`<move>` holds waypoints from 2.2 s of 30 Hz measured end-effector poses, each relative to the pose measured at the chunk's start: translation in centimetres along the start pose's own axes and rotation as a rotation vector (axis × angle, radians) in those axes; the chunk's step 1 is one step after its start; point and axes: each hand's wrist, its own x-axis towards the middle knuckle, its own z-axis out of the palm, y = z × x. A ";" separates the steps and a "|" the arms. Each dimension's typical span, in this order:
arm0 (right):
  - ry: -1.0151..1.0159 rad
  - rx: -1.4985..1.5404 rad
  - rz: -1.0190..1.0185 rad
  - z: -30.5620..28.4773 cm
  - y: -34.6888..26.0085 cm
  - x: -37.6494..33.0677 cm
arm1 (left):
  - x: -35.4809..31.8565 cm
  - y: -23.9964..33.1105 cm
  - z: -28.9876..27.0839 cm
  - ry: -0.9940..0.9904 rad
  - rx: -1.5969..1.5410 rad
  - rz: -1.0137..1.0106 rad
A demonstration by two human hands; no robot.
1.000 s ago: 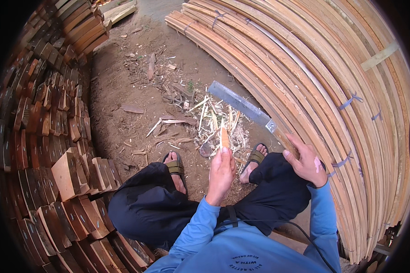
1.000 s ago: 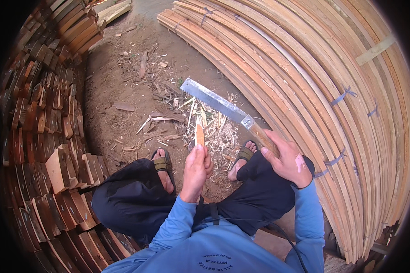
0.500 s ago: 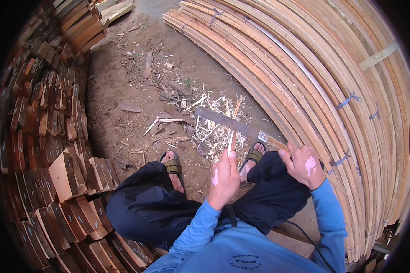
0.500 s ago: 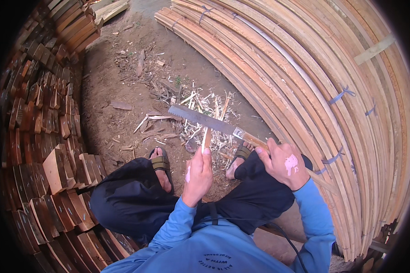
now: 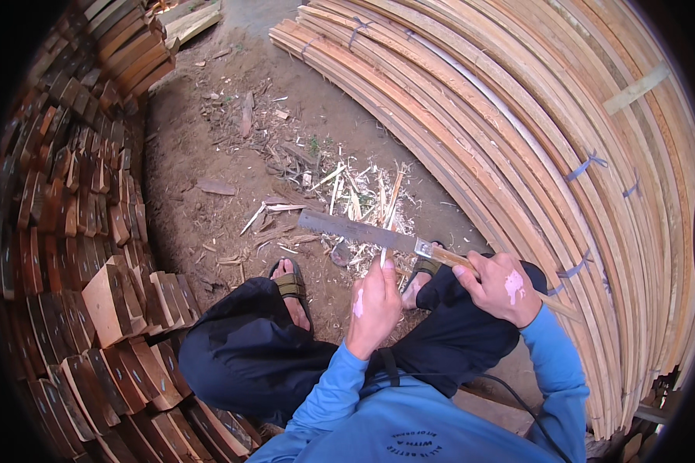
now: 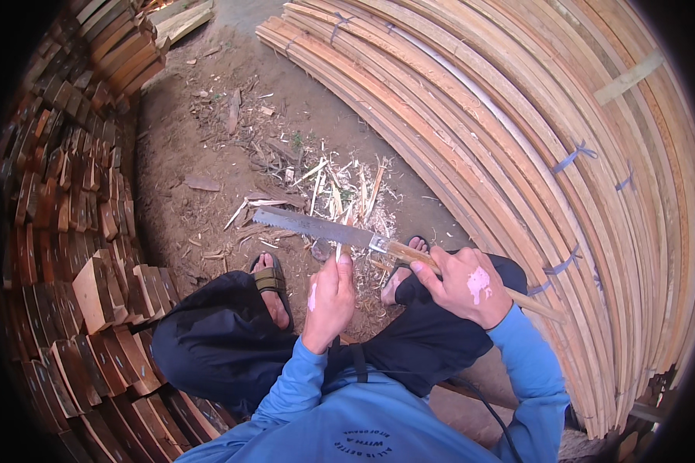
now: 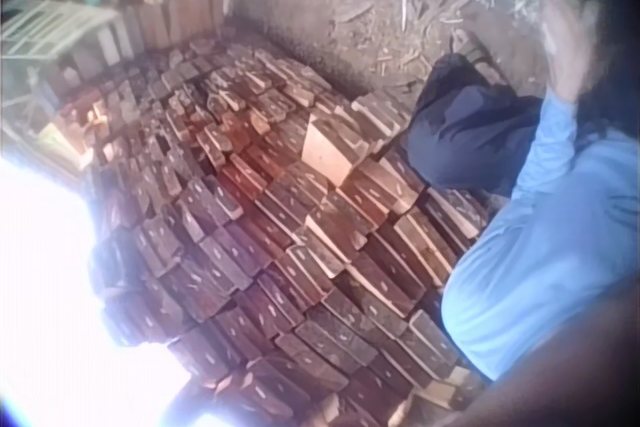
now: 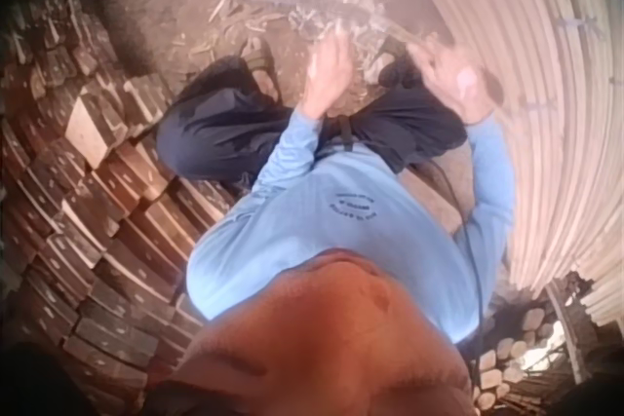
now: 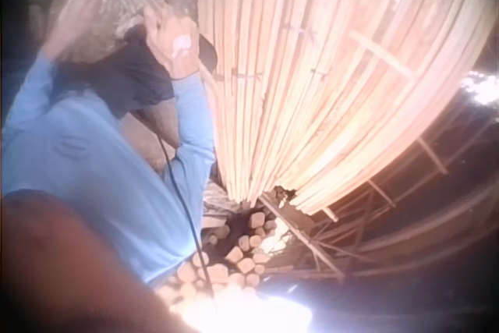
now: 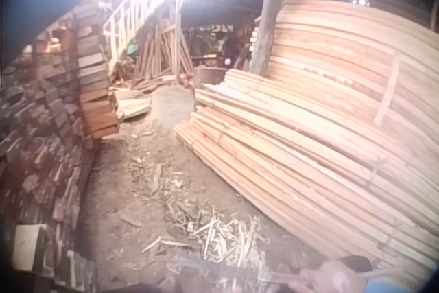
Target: The person uses a saw to shave and smooth the surface of a small wooden strip while sitting on a block, surrounded by stacks of lumber.
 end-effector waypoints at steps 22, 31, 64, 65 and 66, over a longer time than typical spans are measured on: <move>-0.002 0.040 -0.027 0.7 -0.3 -0.8 | 0.7 -2.0 1.0 -0.015 -0.106 -0.026; 0.017 0.047 -0.005 0.9 -1.5 -1.0 | 0.8 -2.5 1.0 0.028 -0.107 0.021; 0.036 0.125 0.036 0.9 -0.1 -0.3 | -0.1 0.4 0.7 0.096 0.164 0.088; 0.082 0.084 0.080 1.0 0.1 0.0 | 0.0 0.4 0.6 0.078 0.158 0.083; 0.126 0.043 0.126 1.3 0.3 0.1 | 0.0 0.1 0.5 0.059 0.151 0.074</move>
